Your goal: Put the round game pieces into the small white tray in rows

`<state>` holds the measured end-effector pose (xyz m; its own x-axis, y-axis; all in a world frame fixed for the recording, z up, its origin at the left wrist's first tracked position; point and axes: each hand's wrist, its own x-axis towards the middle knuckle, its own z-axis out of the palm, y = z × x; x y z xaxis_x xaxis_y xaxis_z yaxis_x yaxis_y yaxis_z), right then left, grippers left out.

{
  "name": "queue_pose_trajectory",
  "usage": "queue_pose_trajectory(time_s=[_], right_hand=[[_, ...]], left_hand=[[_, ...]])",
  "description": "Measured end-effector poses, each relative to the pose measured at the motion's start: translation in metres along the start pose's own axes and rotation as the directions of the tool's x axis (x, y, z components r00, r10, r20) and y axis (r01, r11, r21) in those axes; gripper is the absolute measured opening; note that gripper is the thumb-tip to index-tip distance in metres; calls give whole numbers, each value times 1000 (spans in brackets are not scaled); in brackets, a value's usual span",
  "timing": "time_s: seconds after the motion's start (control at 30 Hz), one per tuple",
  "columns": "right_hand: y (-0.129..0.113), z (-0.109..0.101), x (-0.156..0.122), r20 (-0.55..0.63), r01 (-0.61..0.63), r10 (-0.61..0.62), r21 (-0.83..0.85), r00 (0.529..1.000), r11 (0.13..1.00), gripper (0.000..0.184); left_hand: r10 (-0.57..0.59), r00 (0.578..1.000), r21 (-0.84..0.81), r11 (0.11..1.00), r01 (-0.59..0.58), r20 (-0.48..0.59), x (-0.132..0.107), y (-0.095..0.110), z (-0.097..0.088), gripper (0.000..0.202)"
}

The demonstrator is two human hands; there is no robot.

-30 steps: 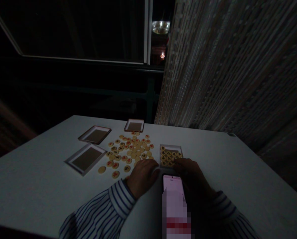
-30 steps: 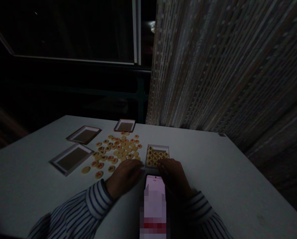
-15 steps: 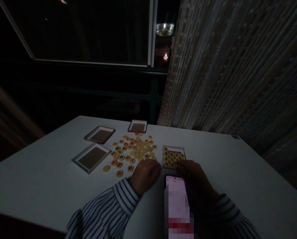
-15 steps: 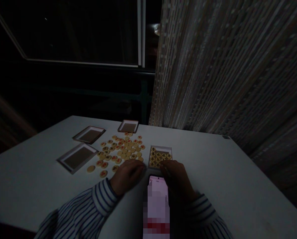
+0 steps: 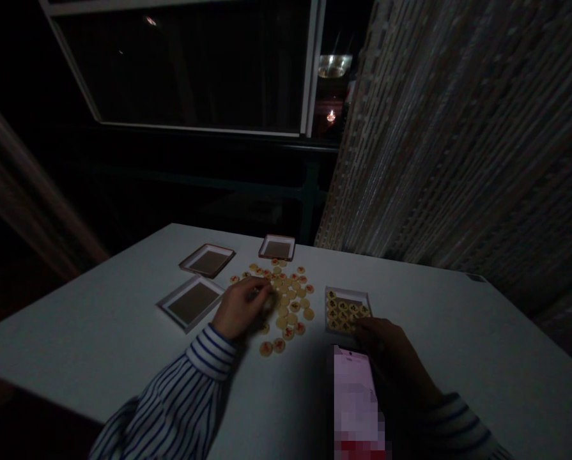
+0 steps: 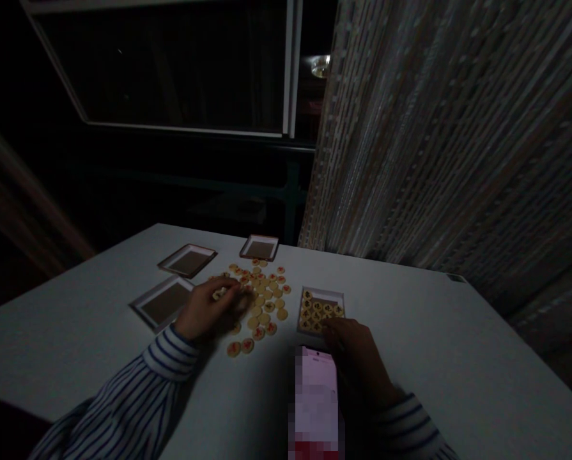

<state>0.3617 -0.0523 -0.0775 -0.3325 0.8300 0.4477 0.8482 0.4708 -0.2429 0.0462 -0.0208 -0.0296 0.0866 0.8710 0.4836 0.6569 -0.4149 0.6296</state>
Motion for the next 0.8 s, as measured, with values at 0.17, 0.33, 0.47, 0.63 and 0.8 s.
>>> queue_pose_trajectory(time_s=[0.17,0.33,0.47,0.63,0.8], right_hand=[[-6,-10,2,-82,5,-2,31,997,1000,25],[-24,-24,26,23,40,-40,-6,999,999,23],[-49,-28,59,172,146,-138,-31,975,989,25],[-89,-10,101,350,252,-224,-36,910,967,26],[-119,27,130,506,319,-245,-63,827,946,27]], left_hand=[[-109,991,39,993,112,-76,-2,-31,-17,29],[-81,996,147,985,87,-45,-2,-43,-22,29],[-96,995,245,965,94,-6,-2,-48,-24,32],[-117,993,316,943,105,20,-7,-56,-25,31],[-154,988,360,920,152,-23,-9,-62,-26,30]])
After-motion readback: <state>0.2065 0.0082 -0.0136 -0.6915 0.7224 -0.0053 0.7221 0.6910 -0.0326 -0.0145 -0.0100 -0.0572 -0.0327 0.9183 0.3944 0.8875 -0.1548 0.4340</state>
